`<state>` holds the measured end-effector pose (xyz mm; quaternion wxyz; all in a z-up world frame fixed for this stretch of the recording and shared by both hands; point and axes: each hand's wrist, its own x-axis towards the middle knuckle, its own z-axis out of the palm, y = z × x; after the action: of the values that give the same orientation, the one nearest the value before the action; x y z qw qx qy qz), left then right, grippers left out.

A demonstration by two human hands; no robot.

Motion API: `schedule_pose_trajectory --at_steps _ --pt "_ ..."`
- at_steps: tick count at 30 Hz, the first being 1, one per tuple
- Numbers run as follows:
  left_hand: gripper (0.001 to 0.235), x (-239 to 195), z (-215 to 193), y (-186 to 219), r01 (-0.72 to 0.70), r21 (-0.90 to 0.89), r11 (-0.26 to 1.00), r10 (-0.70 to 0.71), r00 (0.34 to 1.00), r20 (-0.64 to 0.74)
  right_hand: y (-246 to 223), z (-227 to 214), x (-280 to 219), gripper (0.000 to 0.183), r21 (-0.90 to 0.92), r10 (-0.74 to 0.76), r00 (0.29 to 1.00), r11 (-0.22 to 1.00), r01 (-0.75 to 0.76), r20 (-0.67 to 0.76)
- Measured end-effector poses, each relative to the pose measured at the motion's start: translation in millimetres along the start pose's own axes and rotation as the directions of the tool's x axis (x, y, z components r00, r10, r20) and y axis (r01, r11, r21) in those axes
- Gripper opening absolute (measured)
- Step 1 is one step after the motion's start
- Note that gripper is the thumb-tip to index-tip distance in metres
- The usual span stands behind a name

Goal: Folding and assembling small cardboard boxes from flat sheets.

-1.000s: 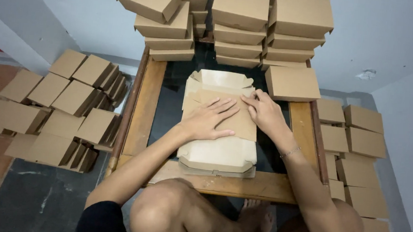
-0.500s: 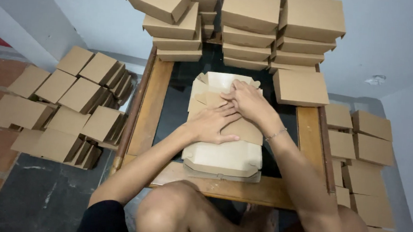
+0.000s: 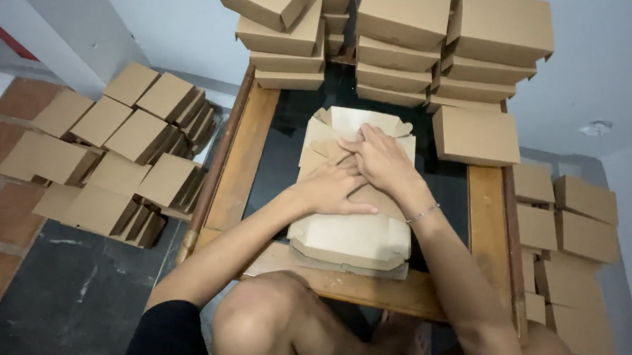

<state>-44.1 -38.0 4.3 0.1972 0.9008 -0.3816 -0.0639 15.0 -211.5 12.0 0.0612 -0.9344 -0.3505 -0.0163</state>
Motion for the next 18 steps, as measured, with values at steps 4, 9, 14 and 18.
schedule_pose_trajectory --at_steps 4,9,14,18 --pt "0.084 1.2 -18.2 11.3 0.003 -0.054 0.999 -0.006 0.999 -0.053 16.1 -10.6 -27.0 0.046 -0.036 0.114 0.993 0.993 -0.114 0.009" --pt "0.056 -6.0 -34.2 24.3 0.119 -0.231 0.966 -0.135 0.989 -0.054 20.5 -37.0 -58.8 0.044 -0.043 0.232 0.973 0.972 -0.23 0.021" --pt "0.051 2.3 -8.4 -16.0 0.307 0.086 0.948 -0.273 0.92 -0.282 36.2 -26.0 -73.2 0.04 0.043 0.363 0.931 0.931 -0.362 -0.02" --pt "0.056 3.4 -11.2 -20.9 0.329 0.139 0.934 -0.272 0.908 -0.32 29.0 -30.5 -79.5 0.036 0.081 0.42 0.907 0.905 -0.417 -0.019"
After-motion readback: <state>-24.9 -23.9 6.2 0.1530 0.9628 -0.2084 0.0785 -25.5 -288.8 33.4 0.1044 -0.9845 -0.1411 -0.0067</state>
